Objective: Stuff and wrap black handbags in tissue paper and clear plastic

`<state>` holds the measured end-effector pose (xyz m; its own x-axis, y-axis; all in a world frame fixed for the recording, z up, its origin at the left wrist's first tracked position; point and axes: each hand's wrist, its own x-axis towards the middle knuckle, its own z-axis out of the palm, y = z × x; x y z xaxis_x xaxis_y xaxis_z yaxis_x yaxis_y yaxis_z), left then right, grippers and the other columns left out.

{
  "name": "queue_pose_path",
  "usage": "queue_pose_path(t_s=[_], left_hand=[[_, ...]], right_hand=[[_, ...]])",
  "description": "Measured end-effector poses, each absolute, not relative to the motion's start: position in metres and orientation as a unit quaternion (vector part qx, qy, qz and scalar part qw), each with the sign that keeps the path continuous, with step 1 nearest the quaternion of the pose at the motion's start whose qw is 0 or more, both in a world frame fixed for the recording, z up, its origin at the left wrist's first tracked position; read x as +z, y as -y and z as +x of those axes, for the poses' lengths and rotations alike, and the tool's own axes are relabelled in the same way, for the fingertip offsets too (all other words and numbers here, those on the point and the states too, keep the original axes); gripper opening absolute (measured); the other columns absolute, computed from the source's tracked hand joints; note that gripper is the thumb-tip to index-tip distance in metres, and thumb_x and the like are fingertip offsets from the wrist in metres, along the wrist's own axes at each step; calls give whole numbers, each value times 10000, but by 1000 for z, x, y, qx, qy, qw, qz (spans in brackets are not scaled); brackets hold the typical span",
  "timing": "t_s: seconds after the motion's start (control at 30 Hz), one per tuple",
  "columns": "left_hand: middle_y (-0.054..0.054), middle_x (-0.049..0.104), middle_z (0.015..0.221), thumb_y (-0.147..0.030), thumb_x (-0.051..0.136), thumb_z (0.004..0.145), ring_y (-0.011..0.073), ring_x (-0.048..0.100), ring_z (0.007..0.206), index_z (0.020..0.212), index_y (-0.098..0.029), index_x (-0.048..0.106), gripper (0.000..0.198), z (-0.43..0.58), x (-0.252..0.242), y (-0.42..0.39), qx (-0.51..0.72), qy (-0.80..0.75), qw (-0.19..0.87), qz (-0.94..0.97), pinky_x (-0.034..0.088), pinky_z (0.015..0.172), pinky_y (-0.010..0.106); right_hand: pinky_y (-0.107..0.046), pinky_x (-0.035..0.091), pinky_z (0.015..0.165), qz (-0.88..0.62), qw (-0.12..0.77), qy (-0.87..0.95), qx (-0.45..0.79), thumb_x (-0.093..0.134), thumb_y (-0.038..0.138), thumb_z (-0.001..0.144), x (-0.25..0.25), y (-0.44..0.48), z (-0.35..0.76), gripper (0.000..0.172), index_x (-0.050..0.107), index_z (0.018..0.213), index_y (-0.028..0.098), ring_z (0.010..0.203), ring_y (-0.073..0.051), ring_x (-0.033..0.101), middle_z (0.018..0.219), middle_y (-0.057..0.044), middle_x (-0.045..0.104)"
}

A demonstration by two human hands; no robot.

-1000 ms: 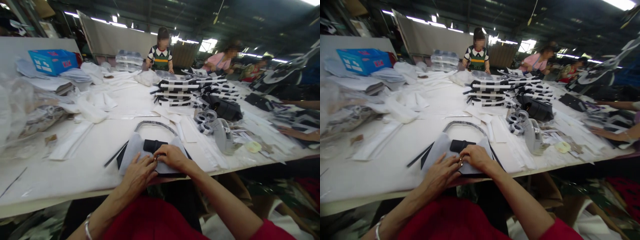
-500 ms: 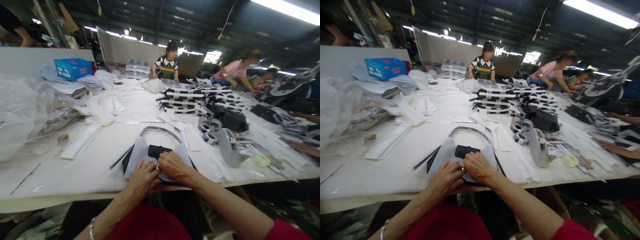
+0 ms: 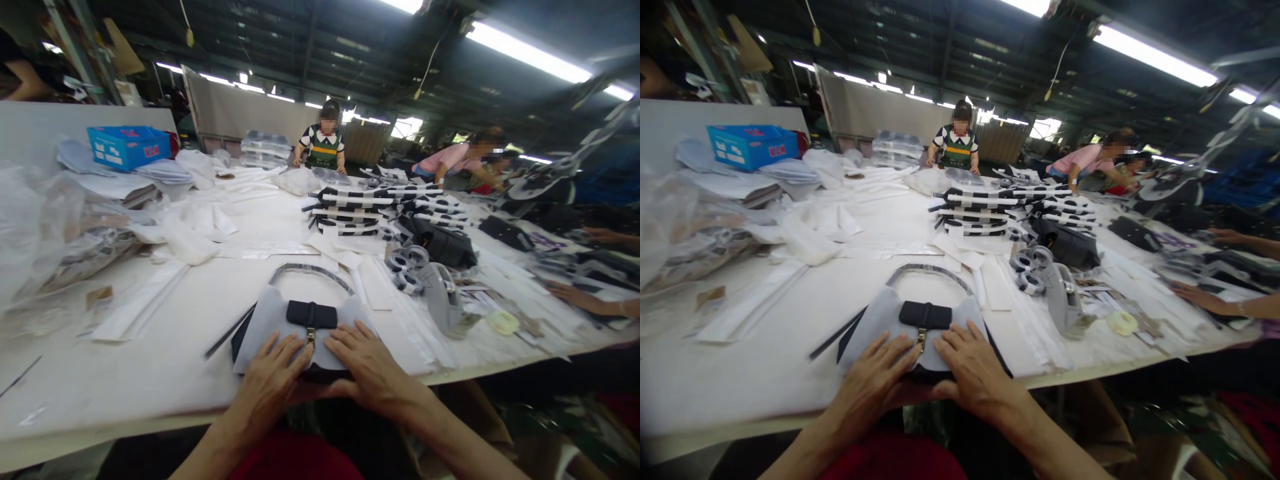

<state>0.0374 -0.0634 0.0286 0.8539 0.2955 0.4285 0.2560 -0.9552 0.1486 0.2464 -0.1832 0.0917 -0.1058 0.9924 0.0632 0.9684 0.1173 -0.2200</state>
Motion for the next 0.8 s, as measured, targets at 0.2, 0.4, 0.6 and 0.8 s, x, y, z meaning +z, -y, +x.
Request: queue_pose_path(t_s=[0.2, 0.4, 0.6, 0.8], left_hand=[[52, 616, 1348, -387, 517, 966, 226, 568, 1232, 1418, -307, 480, 460, 35, 27, 59, 307, -98, -69, 944, 334, 1138, 408], [6, 634, 1327, -211, 359, 981, 201, 557, 1226, 1394, -345, 512, 460, 43, 10, 44, 338, -84, -127, 929, 282, 1157, 395], [12, 613, 1350, -59, 380, 880, 190, 526, 1263, 1422, -329, 481, 614, 47, 2, 36, 321, -95, -156, 929, 273, 1163, 374], [18, 569, 1405, -277, 463, 957, 208, 483, 1310, 1438, -324, 459, 484, 41, -14, 44, 322, -91, -210, 919, 182, 1204, 394]], right_hand=[[-564, 254, 1163, -655, 99, 749, -3, 738, 291, 827, 64, 193, 252, 670, 455, 1432, 235, 1339, -317, 448, 1428, -115, 540], [-555, 357, 1107, -632, 130, 757, -101, 497, 139, 935, 45, 175, 261, 484, 500, 1397, 286, 1271, -295, 528, 1355, -73, 611], [-550, 345, 1113, -620, 167, 754, -142, 520, 151, 919, 30, 157, 273, 454, 551, 1354, 278, 1263, -280, 537, 1327, -77, 631], [-574, 203, 1181, -604, 146, 776, -110, 652, 460, 871, 14, 171, 274, 700, 395, 1485, 244, 1384, -315, 387, 1480, -94, 488]])
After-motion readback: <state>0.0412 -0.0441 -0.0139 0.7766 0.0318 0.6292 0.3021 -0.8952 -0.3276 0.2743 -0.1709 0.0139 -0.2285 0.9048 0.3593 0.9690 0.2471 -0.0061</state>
